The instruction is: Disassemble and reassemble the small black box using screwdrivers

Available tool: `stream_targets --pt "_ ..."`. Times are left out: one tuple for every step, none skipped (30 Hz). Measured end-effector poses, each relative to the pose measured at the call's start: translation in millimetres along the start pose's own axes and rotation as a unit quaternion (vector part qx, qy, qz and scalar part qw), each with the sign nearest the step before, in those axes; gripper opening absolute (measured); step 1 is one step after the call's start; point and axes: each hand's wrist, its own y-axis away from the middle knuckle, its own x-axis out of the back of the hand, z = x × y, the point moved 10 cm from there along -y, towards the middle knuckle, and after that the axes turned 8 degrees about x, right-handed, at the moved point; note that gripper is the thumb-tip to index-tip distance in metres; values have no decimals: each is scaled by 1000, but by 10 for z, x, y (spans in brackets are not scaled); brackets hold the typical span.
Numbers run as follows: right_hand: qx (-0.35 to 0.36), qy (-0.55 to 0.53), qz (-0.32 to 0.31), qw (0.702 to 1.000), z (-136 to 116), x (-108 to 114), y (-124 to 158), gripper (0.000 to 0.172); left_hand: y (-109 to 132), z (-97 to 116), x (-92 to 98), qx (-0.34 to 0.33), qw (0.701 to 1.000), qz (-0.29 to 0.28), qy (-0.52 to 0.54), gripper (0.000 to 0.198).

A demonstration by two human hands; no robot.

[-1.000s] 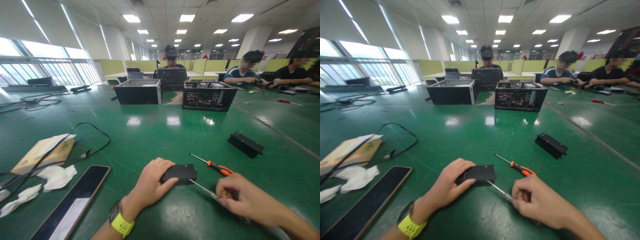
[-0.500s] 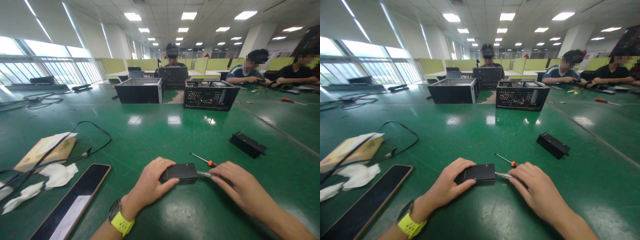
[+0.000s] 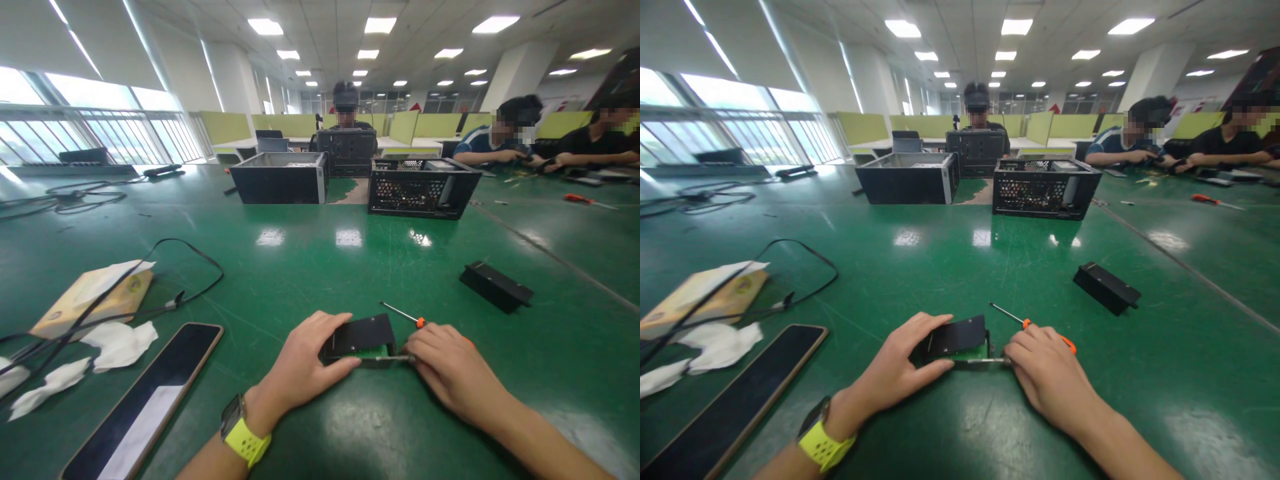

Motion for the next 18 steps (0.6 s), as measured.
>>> stream_targets --pt "-6 -2 -3 1000 8 7 7 22 5 -2 -2 -1 1000 0 4 52" --pt "-15 -5 -4 1000 31 32 22 22 9 -2 -4 -4 1000 0 8 52" --pt "-26 -10 -6 1000 60 67 44 23 12 -1 -4 -6 1000 1 11 51" --pt "-31 -22 -17 999 83 88 68 24 14 2 -1 -8 1000 2 12 50" --pt "-32 -38 -40 998 96 86 93 24 14 7 4 -11 1000 4 11 47" --pt "-31 -59 -73 995 102 59 121 24 13 14 9 -14 1000 7 9 44" --pt "-32 -80 -111 990 103 17 151 23 11 24 12 -17 1000 7 7 42" --pt "-37 -99 -147 983 105 -28 182 22 8 36 13 -21 1000 8 6 40" --pt "-45 -114 -175 977 108 -68 207 20 6 47 15 -24 1000 9 5 38" --pt "-55 -125 -193 972 112 -98 224 18 4 56 14 -26 1000 10 5 37" --pt "-63 -131 -201 969 115 -116 228 17 2 62 14 -27 1000 12 7 36" --pt "-70 -135 -201 968 114 -125 223 16 2 67 17 -29 999 15 9 34" --pt "-73 -137 -197 968 109 -127 211 15 3 73 21 -33 999 19 13 34" --pt "-74 -140 -192 969 100 -129 199 15 4 78 25 -37 999 23 17 34" --pt "-73 -145 -189 968 90 -132 189 15 6 82 29 -41 999 27 20 34" --pt "-73 -152 -189 967 82 -135 185 14 8 85 32 -45 998 30 22 36" --pt "-73 -159 -189 966 79 -135 185 14 8 85 34 -48 998 31 23 37" --pt "-72 -168 -191 964 79 -134 190 14 7 83 35 -49 998 32 22 38"
